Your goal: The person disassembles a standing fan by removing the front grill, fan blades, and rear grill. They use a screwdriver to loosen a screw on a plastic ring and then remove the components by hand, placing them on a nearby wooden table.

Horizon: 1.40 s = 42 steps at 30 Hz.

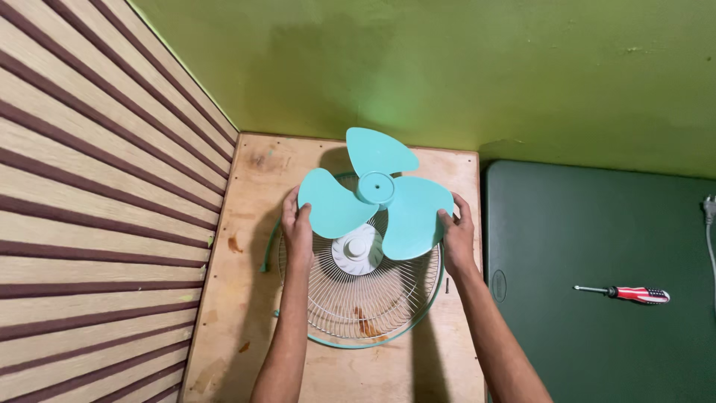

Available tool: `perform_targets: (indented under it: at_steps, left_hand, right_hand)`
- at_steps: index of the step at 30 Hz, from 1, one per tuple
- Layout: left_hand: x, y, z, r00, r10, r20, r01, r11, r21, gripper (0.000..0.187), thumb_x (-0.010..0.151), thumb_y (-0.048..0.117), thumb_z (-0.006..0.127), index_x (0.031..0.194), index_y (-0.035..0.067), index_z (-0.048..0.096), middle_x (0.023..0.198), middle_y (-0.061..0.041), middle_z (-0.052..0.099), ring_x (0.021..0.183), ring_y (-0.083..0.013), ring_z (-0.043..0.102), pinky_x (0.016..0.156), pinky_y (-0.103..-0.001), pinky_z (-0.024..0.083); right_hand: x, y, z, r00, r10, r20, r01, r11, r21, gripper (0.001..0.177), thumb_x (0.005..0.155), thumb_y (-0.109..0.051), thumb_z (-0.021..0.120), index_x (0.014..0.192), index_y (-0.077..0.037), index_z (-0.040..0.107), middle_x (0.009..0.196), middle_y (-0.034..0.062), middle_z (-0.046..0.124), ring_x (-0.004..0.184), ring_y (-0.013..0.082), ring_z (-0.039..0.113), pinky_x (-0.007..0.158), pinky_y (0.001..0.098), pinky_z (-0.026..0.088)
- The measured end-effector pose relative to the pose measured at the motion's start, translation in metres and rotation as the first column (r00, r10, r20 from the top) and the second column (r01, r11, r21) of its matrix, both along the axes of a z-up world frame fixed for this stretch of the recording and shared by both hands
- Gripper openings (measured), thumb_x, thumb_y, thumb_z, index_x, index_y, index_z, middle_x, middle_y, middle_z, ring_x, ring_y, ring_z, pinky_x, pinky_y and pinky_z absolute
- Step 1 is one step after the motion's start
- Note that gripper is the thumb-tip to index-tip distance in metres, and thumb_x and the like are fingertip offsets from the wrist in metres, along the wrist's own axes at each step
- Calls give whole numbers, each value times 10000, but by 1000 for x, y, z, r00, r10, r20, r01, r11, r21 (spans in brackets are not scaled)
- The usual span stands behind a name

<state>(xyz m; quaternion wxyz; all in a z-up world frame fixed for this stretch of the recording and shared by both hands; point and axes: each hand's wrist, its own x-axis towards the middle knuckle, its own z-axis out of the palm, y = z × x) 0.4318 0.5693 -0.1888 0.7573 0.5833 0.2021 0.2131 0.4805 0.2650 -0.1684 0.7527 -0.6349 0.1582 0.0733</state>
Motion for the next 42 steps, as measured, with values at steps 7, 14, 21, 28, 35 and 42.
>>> perform_targets:
  at_steps: [7,14,21,28,35,42]
  left_hand:
    - [9,3,-32,991,16,-135,-7,998,65,558,964,25,528,1510,9,417,1534,-151,496,1389,-238,494,1142,-347,394]
    - [3,4,-52,969,17,-247,17,991,135,721,1032,192,565,1618,49,171,1610,-199,356,1445,-289,420,1153,-384,367]
    - [5,6,-52,905,28,-424,94,959,266,843,1009,405,533,1629,84,62,1618,-223,362,1447,-342,423,1153,-426,375]
    - [-22,-9,-31,937,187,-294,-19,870,493,739,1069,327,564,1620,50,156,1642,-261,195,1477,-391,308,1145,-498,352]
    - [-59,-67,14,945,322,63,-306,795,524,537,1033,115,574,1518,24,361,1544,-182,424,1339,-295,495,1011,-417,453]
    - [-71,-179,49,991,34,133,-72,951,299,407,1000,32,511,1403,-9,474,1381,-133,536,1175,-234,586,959,-352,501]
  right_hand:
    - [9,7,-13,993,83,-88,-82,996,21,493,1014,-57,486,1496,-153,445,1254,156,624,1083,232,634,859,384,573]
    - [25,10,-33,990,119,-76,-127,985,-113,549,1022,-77,553,1556,-177,476,1175,164,627,1004,216,603,839,398,549]
    - [32,5,-40,984,87,-157,-94,995,-42,486,1037,-206,516,1517,-157,457,1234,78,644,1010,185,639,841,379,562]
    - [8,-5,-36,992,-2,-128,13,997,79,395,1059,-313,467,1384,-91,507,1230,92,622,927,178,610,795,379,576]
    - [-32,-44,-10,964,-257,-67,265,928,260,294,1072,-284,485,1259,-70,560,1136,76,614,949,182,619,819,361,550]
    - [-79,-116,16,899,-436,34,380,817,434,221,1086,-252,514,1167,-56,574,780,5,492,723,142,498,720,326,500]
